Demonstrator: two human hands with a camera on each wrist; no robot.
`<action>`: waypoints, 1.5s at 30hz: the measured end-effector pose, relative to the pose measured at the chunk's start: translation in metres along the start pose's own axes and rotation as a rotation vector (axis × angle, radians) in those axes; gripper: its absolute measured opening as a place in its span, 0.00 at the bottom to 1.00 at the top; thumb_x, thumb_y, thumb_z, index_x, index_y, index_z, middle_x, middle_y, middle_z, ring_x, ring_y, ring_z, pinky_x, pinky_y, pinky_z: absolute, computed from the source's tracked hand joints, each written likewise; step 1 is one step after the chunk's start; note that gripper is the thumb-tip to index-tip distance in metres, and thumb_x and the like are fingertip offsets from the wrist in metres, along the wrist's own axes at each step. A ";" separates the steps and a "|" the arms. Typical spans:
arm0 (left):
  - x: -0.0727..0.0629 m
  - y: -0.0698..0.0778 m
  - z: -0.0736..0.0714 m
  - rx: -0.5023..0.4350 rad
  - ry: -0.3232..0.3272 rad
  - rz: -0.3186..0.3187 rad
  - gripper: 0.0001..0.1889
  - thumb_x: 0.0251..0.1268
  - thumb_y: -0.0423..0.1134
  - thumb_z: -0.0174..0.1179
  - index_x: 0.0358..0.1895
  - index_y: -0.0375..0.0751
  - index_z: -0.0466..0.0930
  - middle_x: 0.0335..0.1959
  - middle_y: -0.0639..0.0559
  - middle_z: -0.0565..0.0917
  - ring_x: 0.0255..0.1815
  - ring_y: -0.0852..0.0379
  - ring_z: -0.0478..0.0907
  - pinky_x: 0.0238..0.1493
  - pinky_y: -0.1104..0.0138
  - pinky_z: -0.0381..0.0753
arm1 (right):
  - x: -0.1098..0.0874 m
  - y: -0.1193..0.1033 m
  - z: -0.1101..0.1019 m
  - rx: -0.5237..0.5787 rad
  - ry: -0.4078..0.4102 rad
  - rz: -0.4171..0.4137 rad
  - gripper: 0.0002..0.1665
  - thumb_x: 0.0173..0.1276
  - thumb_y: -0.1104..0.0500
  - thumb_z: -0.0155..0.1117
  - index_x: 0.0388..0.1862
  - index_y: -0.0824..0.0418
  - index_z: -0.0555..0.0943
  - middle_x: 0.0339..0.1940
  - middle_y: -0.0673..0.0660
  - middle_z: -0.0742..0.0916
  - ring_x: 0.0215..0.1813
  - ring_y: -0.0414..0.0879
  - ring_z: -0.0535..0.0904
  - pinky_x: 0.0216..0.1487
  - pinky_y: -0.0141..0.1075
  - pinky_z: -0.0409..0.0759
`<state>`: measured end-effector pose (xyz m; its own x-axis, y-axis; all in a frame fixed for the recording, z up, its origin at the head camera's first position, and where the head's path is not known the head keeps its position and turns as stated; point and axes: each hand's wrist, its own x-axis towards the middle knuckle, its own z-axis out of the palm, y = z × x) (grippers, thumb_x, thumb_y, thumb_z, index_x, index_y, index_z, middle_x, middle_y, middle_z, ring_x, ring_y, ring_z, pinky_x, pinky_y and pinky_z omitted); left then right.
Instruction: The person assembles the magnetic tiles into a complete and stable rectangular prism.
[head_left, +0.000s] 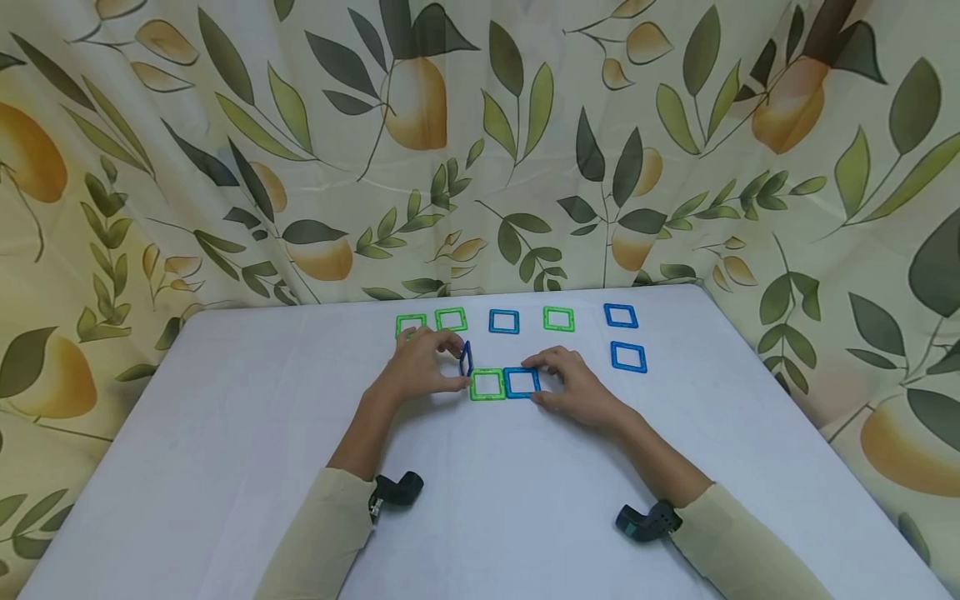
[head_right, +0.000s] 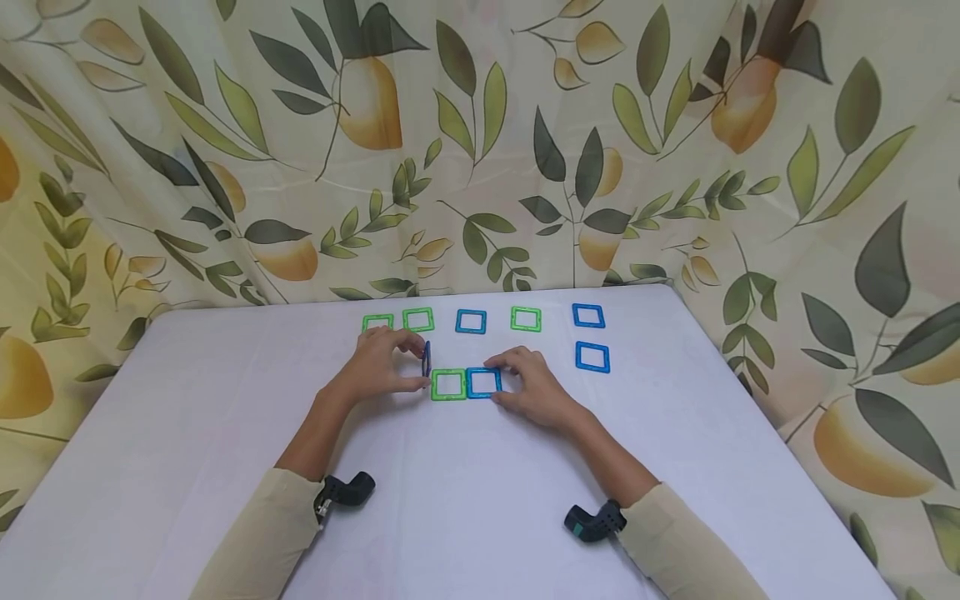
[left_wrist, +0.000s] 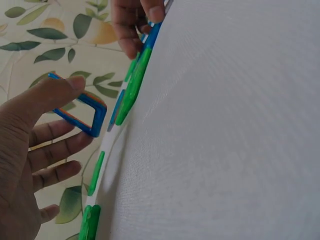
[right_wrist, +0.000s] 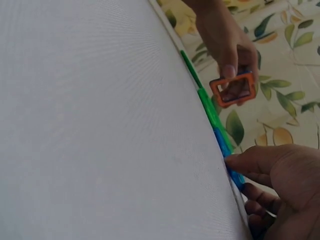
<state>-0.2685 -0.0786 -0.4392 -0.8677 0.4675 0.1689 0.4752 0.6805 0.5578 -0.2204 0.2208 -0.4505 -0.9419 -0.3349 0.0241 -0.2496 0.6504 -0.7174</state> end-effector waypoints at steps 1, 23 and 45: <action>0.000 0.001 0.000 -0.001 -0.002 0.001 0.28 0.53 0.54 0.80 0.54 0.44 0.84 0.46 0.55 0.89 0.56 0.51 0.77 0.76 0.39 0.50 | 0.000 0.000 0.000 -0.001 0.001 0.002 0.28 0.68 0.62 0.75 0.67 0.54 0.83 0.66 0.56 0.79 0.65 0.56 0.69 0.65 0.55 0.70; -0.003 0.009 0.008 -0.023 -0.054 0.006 0.30 0.53 0.49 0.82 0.59 0.47 0.83 0.47 0.55 0.89 0.57 0.51 0.77 0.74 0.42 0.54 | 0.000 -0.002 0.000 -0.001 -0.003 0.031 0.28 0.68 0.62 0.75 0.67 0.53 0.82 0.66 0.56 0.79 0.64 0.56 0.69 0.65 0.55 0.71; -0.008 0.006 0.020 -0.030 -0.030 0.013 0.33 0.46 0.42 0.86 0.59 0.49 0.82 0.51 0.57 0.88 0.56 0.53 0.75 0.77 0.45 0.52 | 0.000 0.003 0.000 0.008 0.000 0.001 0.27 0.68 0.62 0.75 0.67 0.53 0.83 0.67 0.57 0.79 0.64 0.57 0.69 0.66 0.56 0.70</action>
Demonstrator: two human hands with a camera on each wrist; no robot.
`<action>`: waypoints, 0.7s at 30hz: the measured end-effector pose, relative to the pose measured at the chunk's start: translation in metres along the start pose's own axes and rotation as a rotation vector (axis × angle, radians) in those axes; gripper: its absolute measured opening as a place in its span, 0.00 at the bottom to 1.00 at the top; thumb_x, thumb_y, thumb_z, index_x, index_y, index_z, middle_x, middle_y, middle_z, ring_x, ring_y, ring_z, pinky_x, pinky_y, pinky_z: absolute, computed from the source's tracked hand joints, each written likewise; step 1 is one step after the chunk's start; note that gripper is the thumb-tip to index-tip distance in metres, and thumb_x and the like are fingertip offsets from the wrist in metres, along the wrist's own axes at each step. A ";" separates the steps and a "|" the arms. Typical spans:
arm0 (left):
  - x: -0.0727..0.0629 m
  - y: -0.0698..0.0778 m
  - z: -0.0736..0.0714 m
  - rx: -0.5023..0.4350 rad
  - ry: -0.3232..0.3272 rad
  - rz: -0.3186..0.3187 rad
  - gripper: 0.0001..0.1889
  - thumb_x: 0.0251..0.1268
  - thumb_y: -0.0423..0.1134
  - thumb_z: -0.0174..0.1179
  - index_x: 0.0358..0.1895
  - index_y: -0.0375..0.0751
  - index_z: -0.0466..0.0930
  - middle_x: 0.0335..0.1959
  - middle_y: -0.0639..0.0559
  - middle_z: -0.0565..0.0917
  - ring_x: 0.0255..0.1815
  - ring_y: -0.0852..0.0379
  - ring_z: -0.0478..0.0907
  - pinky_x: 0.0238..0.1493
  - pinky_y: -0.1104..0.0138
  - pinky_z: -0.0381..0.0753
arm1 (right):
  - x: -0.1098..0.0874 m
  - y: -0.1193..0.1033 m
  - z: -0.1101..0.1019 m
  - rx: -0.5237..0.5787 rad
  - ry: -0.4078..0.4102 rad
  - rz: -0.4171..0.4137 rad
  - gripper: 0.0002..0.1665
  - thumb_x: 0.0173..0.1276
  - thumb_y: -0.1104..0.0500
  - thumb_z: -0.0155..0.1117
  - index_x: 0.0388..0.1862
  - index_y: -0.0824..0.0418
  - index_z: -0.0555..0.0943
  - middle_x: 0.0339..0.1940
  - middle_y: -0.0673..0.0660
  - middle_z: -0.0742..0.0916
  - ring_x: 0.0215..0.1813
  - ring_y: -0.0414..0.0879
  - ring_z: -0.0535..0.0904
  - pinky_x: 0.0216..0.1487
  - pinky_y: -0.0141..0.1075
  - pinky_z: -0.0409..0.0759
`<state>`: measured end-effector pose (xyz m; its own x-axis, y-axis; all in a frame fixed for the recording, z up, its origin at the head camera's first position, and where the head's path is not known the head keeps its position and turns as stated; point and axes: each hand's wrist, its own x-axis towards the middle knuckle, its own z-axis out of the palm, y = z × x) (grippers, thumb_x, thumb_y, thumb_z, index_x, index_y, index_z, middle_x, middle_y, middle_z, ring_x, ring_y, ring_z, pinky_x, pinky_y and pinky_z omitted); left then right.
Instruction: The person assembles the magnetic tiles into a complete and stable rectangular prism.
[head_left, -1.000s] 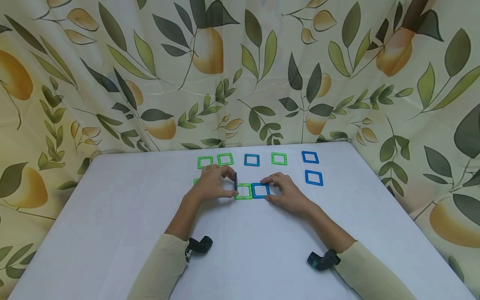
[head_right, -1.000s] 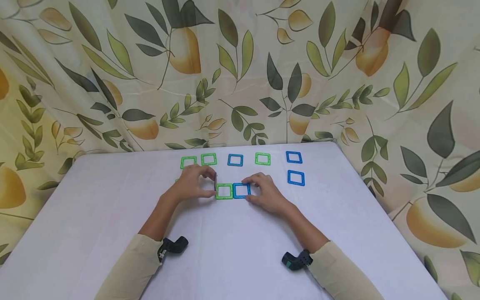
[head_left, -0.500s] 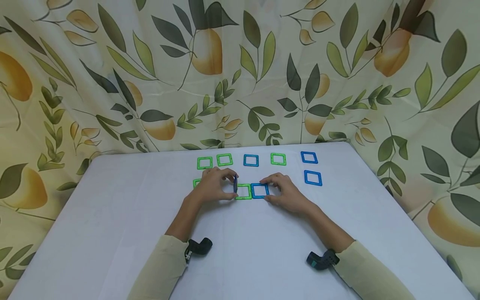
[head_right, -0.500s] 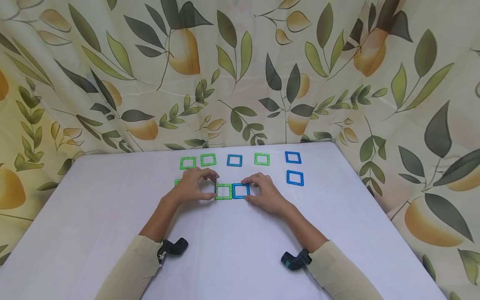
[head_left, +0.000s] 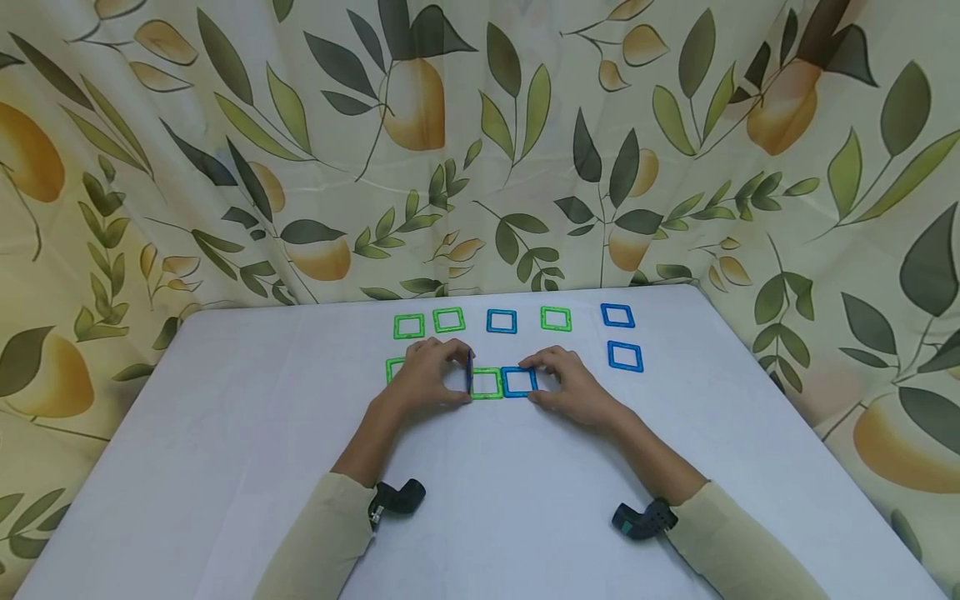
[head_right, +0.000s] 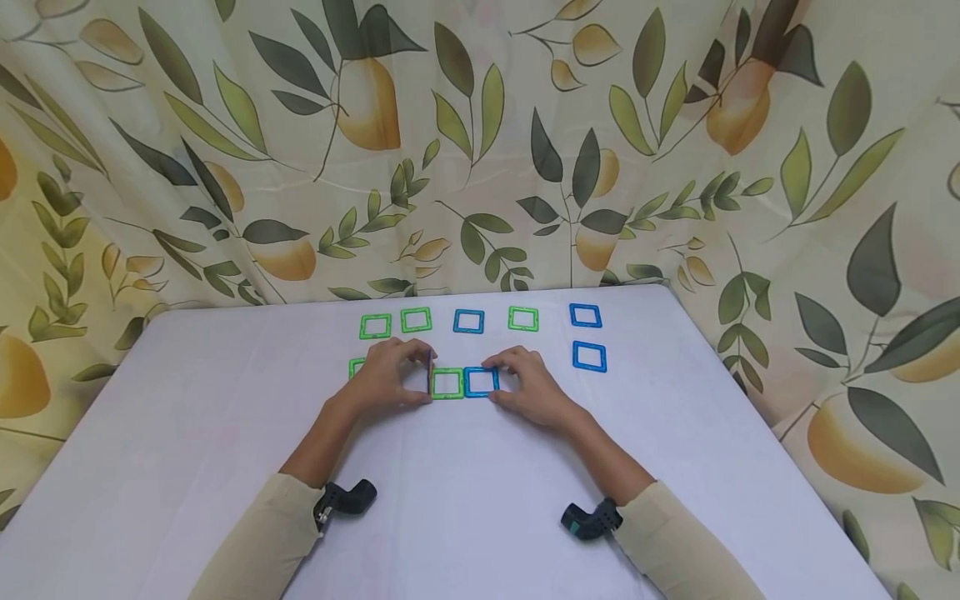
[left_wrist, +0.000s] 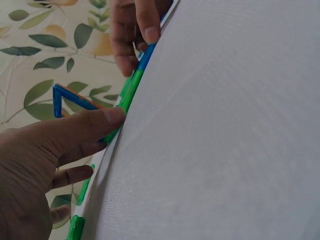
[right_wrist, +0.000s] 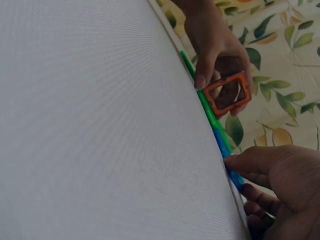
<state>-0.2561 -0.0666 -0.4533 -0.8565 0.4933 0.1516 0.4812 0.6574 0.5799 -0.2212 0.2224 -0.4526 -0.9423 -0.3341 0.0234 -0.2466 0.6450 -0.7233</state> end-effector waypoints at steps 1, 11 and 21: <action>0.000 0.000 0.000 0.002 0.004 0.003 0.33 0.47 0.42 0.86 0.59 0.49 0.82 0.51 0.56 0.88 0.56 0.53 0.75 0.77 0.45 0.52 | 0.000 0.000 0.000 -0.001 0.000 0.001 0.27 0.68 0.62 0.75 0.67 0.53 0.83 0.67 0.57 0.79 0.64 0.57 0.69 0.66 0.56 0.70; -0.005 -0.002 0.005 -0.001 0.048 0.022 0.34 0.48 0.44 0.85 0.60 0.48 0.81 0.48 0.57 0.86 0.52 0.54 0.75 0.73 0.46 0.59 | 0.000 0.000 0.000 -0.008 -0.002 0.015 0.28 0.68 0.62 0.75 0.67 0.52 0.83 0.67 0.56 0.78 0.65 0.57 0.69 0.66 0.56 0.71; -0.006 -0.004 0.007 -0.016 0.076 0.012 0.34 0.47 0.44 0.86 0.60 0.48 0.82 0.47 0.57 0.85 0.51 0.55 0.75 0.72 0.48 0.61 | -0.001 -0.001 0.000 -0.020 0.005 0.004 0.28 0.68 0.62 0.75 0.66 0.53 0.83 0.67 0.57 0.79 0.64 0.56 0.69 0.65 0.56 0.71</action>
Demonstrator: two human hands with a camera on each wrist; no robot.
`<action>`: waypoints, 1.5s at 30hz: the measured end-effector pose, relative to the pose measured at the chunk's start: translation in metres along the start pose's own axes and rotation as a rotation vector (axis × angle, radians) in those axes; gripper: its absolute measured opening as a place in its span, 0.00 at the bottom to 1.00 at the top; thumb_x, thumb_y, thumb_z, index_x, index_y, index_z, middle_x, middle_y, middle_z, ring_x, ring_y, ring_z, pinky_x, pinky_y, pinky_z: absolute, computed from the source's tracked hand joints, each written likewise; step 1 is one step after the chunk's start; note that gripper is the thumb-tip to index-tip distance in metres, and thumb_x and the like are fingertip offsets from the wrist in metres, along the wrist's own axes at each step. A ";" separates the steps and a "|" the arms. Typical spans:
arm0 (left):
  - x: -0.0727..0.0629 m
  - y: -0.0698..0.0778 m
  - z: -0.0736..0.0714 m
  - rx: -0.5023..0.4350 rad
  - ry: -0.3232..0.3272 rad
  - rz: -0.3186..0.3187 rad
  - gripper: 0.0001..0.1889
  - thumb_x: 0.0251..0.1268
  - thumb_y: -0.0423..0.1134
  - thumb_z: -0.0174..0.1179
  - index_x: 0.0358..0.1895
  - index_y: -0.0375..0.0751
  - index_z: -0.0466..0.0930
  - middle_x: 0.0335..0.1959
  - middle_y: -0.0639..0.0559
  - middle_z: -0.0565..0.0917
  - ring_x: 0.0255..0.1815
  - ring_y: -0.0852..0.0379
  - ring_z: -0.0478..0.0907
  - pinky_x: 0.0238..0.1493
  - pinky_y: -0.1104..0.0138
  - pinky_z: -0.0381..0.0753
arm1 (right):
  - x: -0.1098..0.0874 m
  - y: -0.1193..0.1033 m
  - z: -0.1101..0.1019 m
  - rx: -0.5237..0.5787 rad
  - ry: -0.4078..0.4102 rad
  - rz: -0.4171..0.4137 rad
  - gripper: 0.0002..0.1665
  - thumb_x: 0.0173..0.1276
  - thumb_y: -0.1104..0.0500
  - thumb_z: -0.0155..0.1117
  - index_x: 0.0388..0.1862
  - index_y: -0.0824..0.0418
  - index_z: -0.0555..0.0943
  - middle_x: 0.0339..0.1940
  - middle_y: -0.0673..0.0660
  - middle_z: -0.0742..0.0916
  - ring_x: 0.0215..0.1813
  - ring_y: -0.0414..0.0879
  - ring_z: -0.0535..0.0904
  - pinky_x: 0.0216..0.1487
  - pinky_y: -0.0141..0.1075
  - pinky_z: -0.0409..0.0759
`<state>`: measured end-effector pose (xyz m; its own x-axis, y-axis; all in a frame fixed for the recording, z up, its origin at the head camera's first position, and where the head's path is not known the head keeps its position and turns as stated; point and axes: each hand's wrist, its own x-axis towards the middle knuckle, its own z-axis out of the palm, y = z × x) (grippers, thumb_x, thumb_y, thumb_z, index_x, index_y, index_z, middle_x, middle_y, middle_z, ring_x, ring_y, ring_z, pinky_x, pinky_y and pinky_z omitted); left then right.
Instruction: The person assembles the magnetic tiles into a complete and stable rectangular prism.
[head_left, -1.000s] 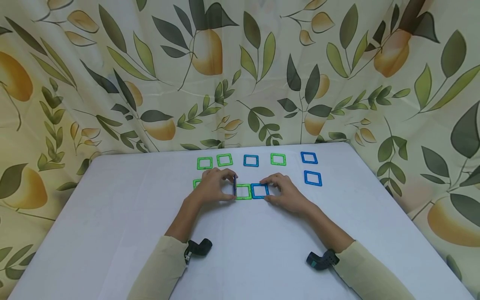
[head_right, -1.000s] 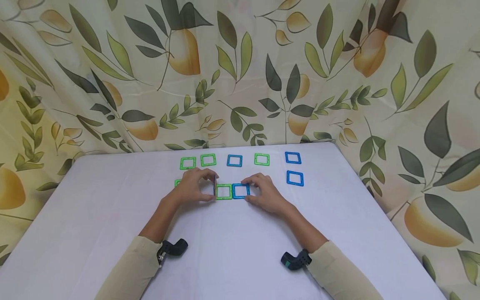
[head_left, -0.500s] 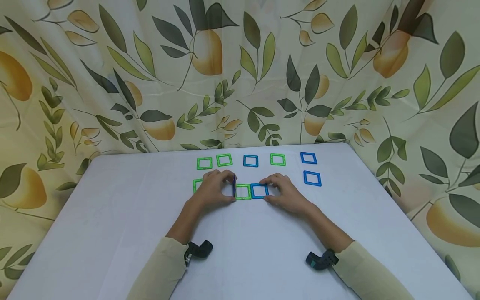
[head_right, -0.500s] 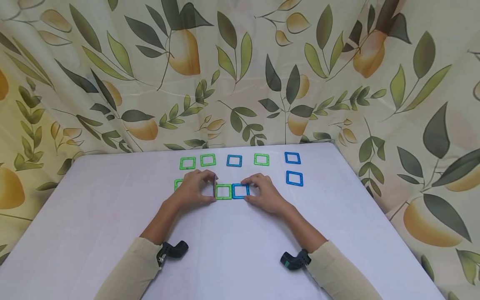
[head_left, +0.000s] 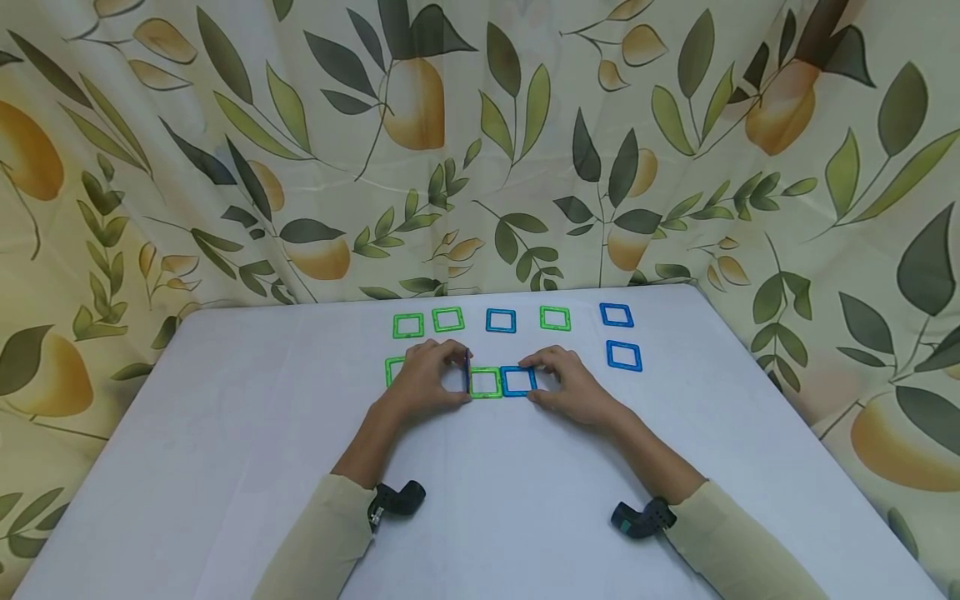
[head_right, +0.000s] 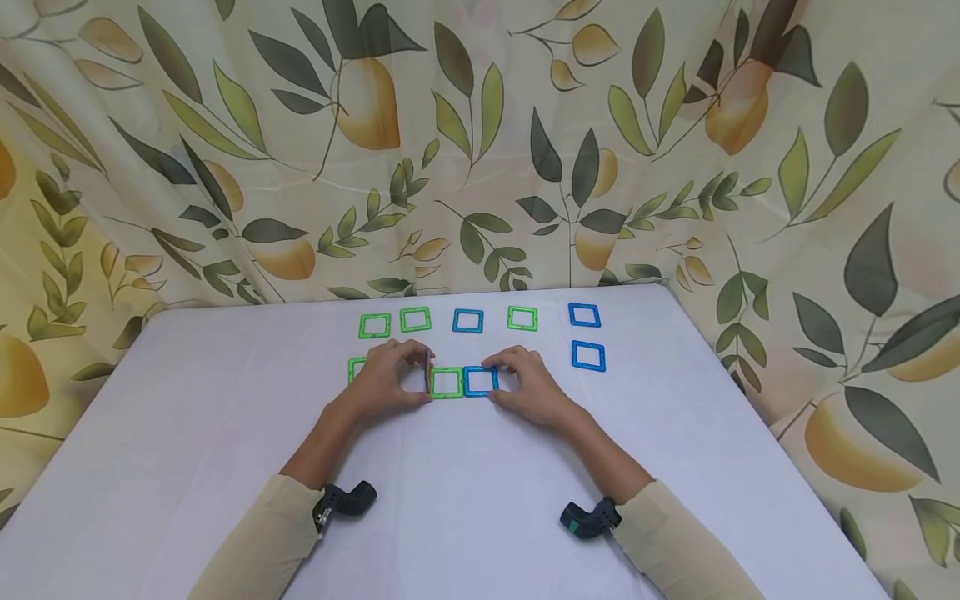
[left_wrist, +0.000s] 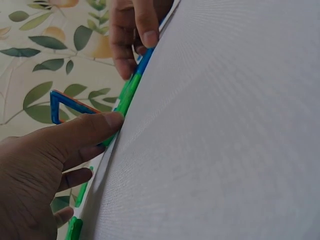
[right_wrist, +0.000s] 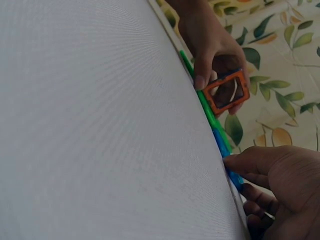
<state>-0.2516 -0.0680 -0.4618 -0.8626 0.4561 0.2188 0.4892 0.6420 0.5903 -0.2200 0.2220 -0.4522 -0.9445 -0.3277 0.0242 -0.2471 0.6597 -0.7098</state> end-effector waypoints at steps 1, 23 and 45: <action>0.000 0.000 0.000 -0.003 0.001 0.001 0.34 0.47 0.44 0.86 0.60 0.48 0.82 0.47 0.57 0.85 0.51 0.55 0.75 0.72 0.48 0.61 | 0.000 0.000 0.000 -0.001 0.002 -0.001 0.27 0.68 0.62 0.75 0.66 0.53 0.83 0.67 0.57 0.79 0.64 0.56 0.69 0.65 0.55 0.71; -0.002 0.000 0.001 -0.028 0.015 -0.017 0.33 0.46 0.43 0.86 0.58 0.48 0.80 0.47 0.60 0.85 0.51 0.56 0.75 0.72 0.50 0.61 | 0.000 0.000 0.001 -0.003 0.007 0.013 0.28 0.67 0.62 0.76 0.66 0.53 0.83 0.66 0.56 0.79 0.63 0.56 0.69 0.64 0.53 0.71; -0.002 0.000 0.003 -0.026 0.013 -0.023 0.34 0.47 0.44 0.86 0.59 0.47 0.80 0.47 0.60 0.85 0.52 0.56 0.76 0.73 0.50 0.62 | -0.003 0.000 -0.009 0.031 -0.014 0.023 0.27 0.71 0.57 0.73 0.68 0.56 0.81 0.63 0.54 0.81 0.61 0.54 0.72 0.63 0.52 0.72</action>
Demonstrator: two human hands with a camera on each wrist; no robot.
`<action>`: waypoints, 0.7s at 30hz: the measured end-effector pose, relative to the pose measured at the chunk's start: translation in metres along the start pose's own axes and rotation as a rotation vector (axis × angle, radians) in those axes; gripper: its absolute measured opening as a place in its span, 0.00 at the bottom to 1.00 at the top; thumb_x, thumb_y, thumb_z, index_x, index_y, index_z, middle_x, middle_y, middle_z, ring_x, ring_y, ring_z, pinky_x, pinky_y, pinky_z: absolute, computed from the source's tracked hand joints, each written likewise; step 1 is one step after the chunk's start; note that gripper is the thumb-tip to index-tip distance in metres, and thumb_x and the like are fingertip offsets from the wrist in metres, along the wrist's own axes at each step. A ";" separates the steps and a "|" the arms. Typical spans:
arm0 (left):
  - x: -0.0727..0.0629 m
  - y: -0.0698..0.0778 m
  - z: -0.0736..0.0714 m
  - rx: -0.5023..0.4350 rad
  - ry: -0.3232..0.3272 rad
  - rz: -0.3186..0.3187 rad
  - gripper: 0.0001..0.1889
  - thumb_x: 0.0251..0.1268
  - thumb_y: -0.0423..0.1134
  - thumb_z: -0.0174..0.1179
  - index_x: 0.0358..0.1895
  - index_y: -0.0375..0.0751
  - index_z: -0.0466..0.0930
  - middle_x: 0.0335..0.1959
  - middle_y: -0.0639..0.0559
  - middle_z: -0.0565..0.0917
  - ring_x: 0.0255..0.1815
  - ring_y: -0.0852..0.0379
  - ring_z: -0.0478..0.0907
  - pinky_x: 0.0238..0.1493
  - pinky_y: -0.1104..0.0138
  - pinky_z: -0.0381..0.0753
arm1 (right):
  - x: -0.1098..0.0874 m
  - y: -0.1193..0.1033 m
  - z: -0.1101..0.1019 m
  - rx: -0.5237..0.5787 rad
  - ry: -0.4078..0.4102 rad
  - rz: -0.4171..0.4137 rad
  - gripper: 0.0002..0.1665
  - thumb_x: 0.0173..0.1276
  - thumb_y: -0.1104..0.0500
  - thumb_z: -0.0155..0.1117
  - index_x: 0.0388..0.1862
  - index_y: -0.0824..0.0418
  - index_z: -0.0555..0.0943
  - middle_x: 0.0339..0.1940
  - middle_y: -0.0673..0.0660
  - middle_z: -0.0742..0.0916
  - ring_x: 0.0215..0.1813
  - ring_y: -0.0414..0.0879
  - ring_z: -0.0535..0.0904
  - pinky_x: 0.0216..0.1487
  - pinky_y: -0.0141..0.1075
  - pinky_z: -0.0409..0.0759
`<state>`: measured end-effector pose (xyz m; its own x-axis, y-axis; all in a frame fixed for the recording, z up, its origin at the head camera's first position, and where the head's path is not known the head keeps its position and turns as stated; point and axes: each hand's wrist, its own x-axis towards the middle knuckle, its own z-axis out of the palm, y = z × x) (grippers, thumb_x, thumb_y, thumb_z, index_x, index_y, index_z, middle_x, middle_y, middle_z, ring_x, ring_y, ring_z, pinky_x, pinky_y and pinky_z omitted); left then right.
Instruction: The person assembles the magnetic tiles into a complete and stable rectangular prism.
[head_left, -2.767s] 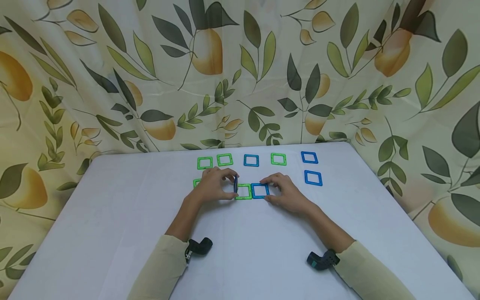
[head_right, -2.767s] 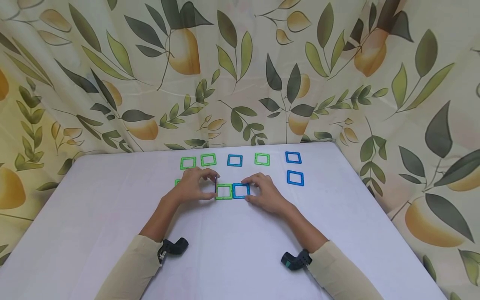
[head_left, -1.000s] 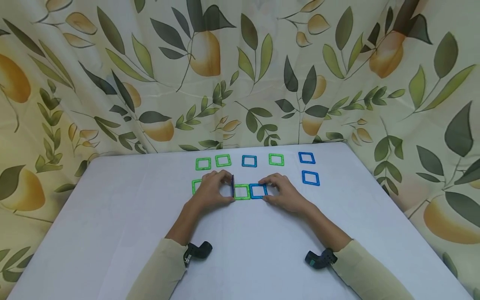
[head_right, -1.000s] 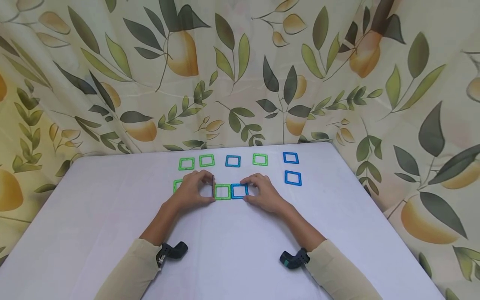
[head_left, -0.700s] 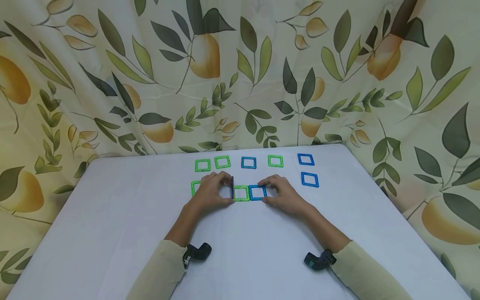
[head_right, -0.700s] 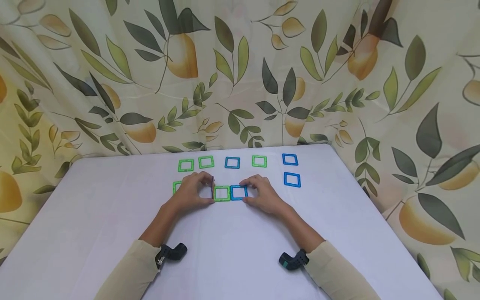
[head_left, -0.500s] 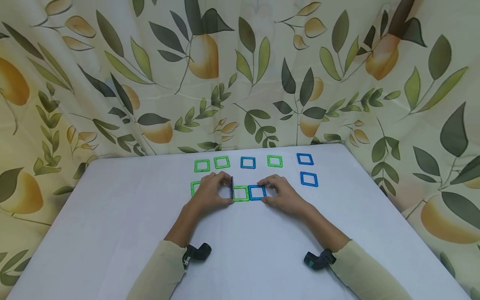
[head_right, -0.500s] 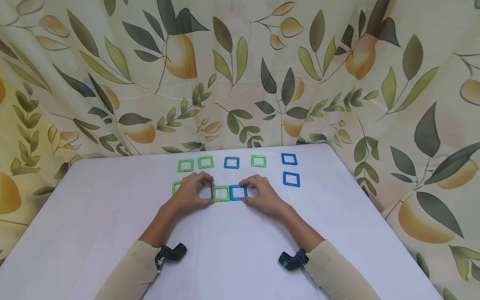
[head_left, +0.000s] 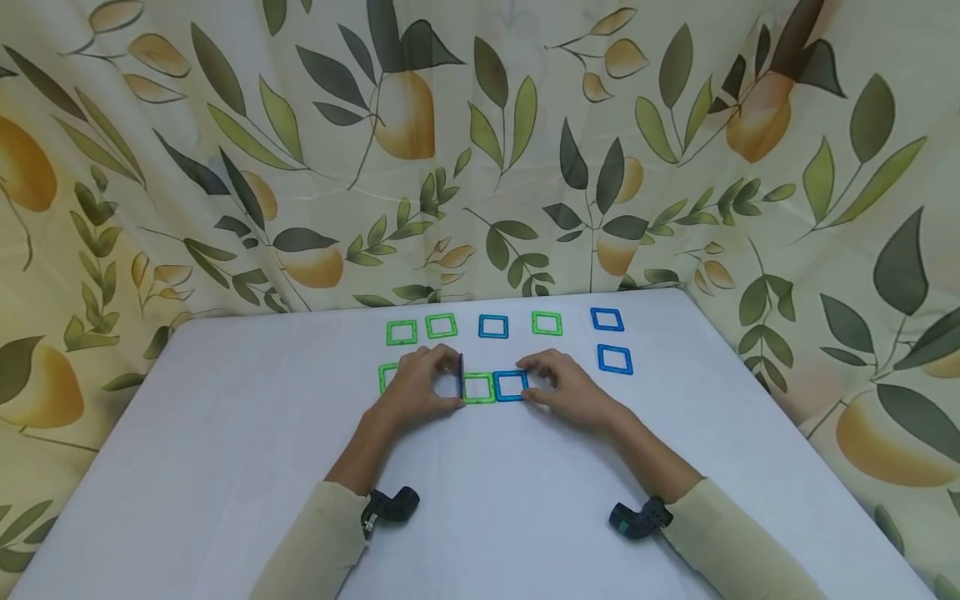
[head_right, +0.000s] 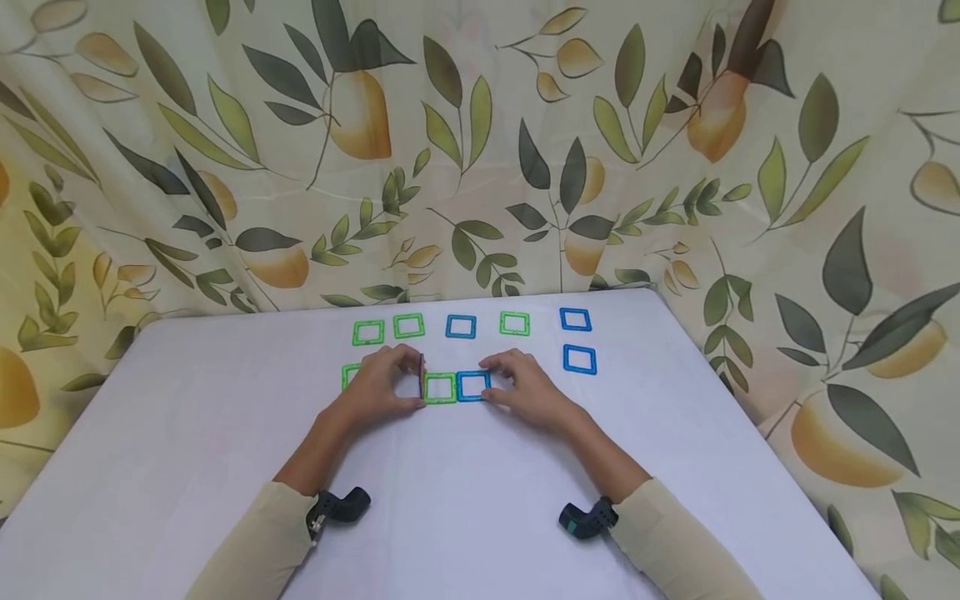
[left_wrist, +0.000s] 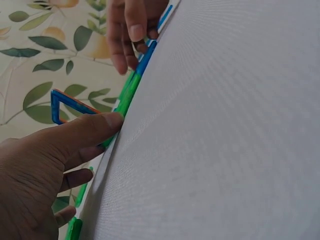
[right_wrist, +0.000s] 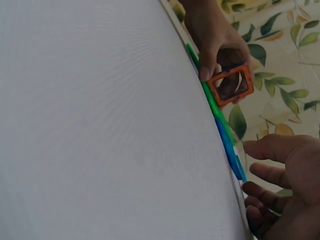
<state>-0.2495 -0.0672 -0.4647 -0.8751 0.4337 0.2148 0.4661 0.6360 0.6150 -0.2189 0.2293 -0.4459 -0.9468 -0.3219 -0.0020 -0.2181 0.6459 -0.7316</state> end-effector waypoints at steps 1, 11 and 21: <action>0.000 -0.001 0.000 0.002 0.001 -0.001 0.34 0.47 0.44 0.86 0.59 0.48 0.80 0.47 0.60 0.85 0.52 0.57 0.76 0.73 0.50 0.61 | 0.000 0.000 -0.001 -0.004 0.003 -0.002 0.27 0.72 0.57 0.72 0.69 0.57 0.81 0.63 0.54 0.81 0.61 0.54 0.72 0.62 0.51 0.72; -0.002 -0.001 0.000 -0.005 0.007 -0.008 0.33 0.47 0.44 0.86 0.58 0.48 0.81 0.46 0.61 0.85 0.50 0.57 0.75 0.72 0.50 0.61 | -0.005 0.010 -0.013 -0.065 0.090 0.035 0.26 0.71 0.58 0.73 0.67 0.58 0.82 0.64 0.57 0.82 0.63 0.56 0.73 0.65 0.55 0.73; -0.002 0.002 -0.001 -0.005 0.015 0.007 0.32 0.47 0.44 0.86 0.57 0.48 0.81 0.46 0.59 0.85 0.50 0.56 0.75 0.72 0.50 0.61 | -0.010 0.024 -0.037 -0.123 0.145 0.070 0.29 0.70 0.58 0.74 0.69 0.60 0.80 0.66 0.64 0.79 0.68 0.63 0.70 0.65 0.61 0.72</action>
<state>-0.2472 -0.0671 -0.4630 -0.8739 0.4283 0.2300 0.4713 0.6300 0.6172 -0.2236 0.2741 -0.4384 -0.9829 -0.1757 0.0543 -0.1689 0.7458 -0.6445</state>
